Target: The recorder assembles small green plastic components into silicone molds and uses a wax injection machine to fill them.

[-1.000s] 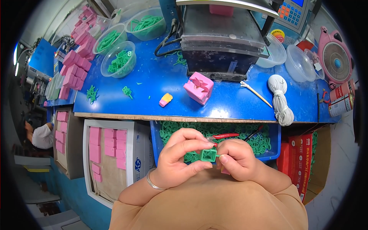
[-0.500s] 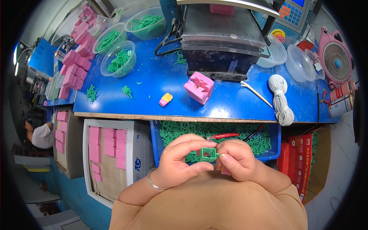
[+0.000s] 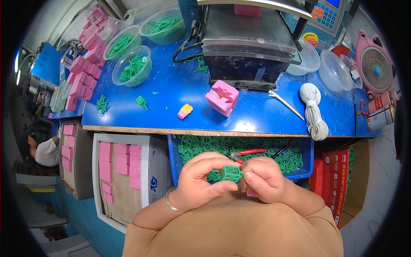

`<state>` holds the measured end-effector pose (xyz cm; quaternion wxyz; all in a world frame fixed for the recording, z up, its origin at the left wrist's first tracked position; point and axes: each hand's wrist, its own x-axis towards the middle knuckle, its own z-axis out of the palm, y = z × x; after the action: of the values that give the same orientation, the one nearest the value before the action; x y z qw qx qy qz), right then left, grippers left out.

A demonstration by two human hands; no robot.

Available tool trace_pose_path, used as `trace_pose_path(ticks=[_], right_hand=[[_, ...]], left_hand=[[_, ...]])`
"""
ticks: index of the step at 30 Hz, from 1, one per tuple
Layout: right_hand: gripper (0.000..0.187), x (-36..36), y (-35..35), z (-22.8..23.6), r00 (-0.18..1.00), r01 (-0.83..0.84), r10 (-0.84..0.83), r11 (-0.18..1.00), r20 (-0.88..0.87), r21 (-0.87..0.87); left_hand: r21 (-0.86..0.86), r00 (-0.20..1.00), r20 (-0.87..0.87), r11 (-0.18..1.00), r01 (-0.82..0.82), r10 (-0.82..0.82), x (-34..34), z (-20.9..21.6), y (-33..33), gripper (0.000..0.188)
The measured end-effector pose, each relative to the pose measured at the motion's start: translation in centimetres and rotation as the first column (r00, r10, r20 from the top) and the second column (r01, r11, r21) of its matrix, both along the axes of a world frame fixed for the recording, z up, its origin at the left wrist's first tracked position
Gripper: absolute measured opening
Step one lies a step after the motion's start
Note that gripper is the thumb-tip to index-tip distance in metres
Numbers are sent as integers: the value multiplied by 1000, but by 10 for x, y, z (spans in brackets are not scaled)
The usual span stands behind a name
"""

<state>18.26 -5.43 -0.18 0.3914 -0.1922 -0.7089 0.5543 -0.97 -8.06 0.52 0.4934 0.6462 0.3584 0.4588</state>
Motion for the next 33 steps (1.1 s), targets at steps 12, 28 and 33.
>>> trace_pose_path(ticks=[12,28,33], right_hand=[[30,0,-2,-2,998,39,-43,993,-35,-114],[27,2,-3,-2,999,35,-39,992,-33,-120],[26,2,-2,-1,999,38,-40,993,-16,-109]], left_hand=[[64,995,16,993,-97,96,4,-4,-1,58],[21,991,66,993,-114,113,8,-1,-3,49],[75,987,93,987,-140,132,7,1,-1,53]])
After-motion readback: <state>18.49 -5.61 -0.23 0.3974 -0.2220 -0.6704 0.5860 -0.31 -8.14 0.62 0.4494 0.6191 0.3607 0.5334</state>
